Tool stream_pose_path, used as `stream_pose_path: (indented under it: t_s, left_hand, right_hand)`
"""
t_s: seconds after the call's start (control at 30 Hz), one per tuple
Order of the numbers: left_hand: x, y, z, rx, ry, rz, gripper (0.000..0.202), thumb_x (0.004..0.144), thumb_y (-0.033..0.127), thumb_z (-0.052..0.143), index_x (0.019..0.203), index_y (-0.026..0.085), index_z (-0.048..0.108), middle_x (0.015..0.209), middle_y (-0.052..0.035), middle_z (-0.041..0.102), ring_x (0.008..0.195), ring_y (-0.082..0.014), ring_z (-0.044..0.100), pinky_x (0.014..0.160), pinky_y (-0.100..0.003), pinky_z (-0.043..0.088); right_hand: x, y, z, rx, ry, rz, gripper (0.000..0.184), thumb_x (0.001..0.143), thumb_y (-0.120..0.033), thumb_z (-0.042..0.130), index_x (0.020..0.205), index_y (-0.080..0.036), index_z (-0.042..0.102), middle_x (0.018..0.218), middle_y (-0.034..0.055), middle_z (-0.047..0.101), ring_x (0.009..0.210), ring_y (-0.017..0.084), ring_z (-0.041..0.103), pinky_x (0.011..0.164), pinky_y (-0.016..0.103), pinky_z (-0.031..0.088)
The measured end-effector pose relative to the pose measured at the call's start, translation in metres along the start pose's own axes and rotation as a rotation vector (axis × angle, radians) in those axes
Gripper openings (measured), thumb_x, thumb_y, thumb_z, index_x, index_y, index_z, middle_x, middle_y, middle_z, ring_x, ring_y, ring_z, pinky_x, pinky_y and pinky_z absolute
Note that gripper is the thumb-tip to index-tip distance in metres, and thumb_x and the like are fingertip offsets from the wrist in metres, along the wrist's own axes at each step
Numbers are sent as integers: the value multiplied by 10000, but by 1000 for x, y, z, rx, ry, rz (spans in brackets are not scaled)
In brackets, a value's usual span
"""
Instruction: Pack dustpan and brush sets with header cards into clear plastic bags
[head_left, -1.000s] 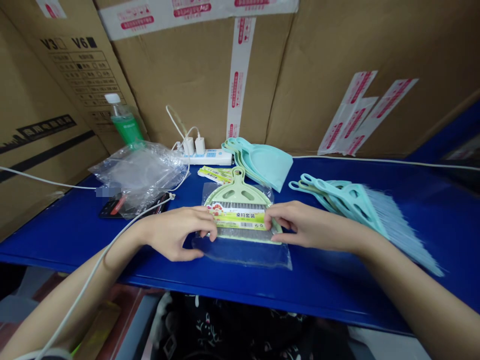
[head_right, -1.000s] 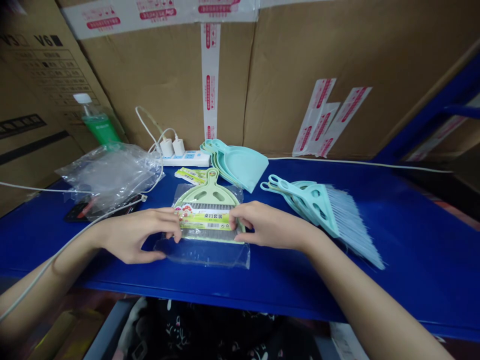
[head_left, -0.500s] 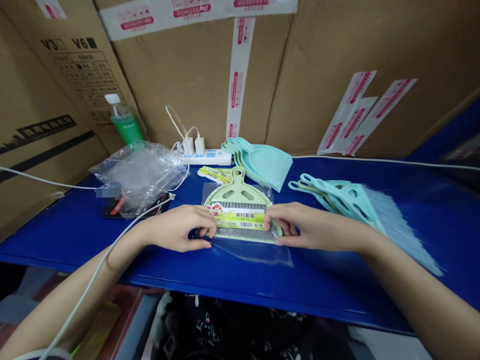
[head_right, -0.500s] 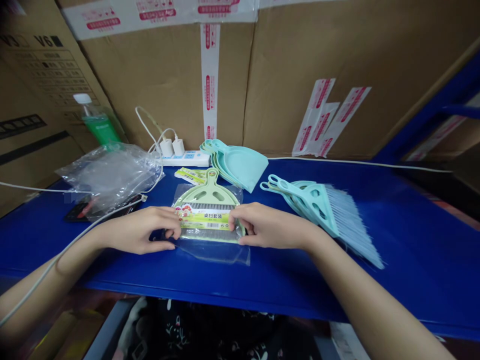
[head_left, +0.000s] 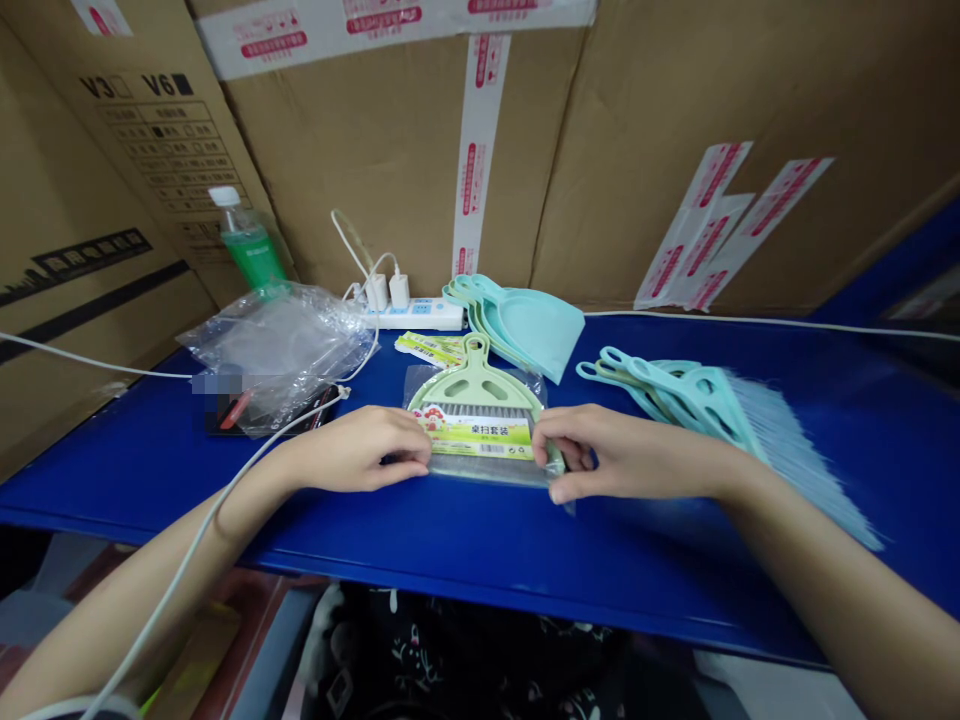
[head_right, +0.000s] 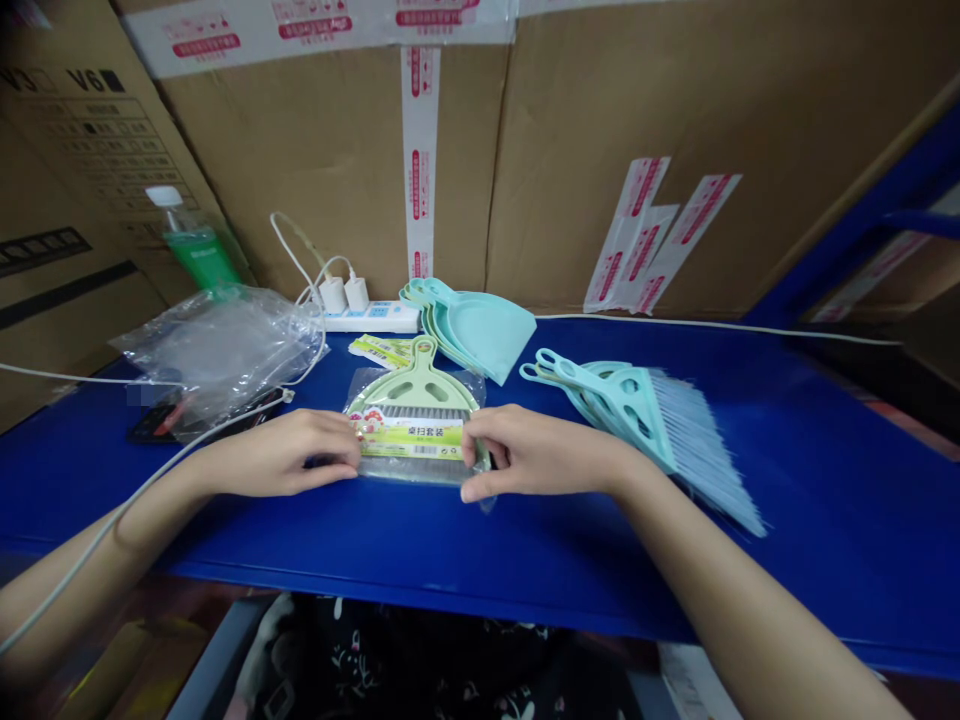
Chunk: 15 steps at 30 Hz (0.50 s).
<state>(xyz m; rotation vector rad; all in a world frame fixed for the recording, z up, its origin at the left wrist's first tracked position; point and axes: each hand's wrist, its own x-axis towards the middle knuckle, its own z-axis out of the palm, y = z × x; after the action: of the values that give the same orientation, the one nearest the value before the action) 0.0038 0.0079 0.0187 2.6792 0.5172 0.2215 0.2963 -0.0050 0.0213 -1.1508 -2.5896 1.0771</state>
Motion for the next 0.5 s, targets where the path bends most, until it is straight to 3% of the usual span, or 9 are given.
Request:
stream_pose_path:
  t_s: [0.27,0.5]
  left_hand:
    - [0,3,0,14,-2,9,179,911,181,512,736,182,548,668,12,567,677,-142,526,677,-254,412]
    - [1,3,1,18,-17,6,171,891,168,496,725,183,535,639,22,534,654,-133,497,674,-257,408]
  right_hand:
    - [-2,3,0,-61,-34,-48,448,689,-609,743,812,-199,609,743,-16,497,675,156,495,619,287,400]
    - [-3,5,-1,-93,-44,-59,291,724,-446,777,797,-209,626,812,2,512,704,153,487,632,281,408]
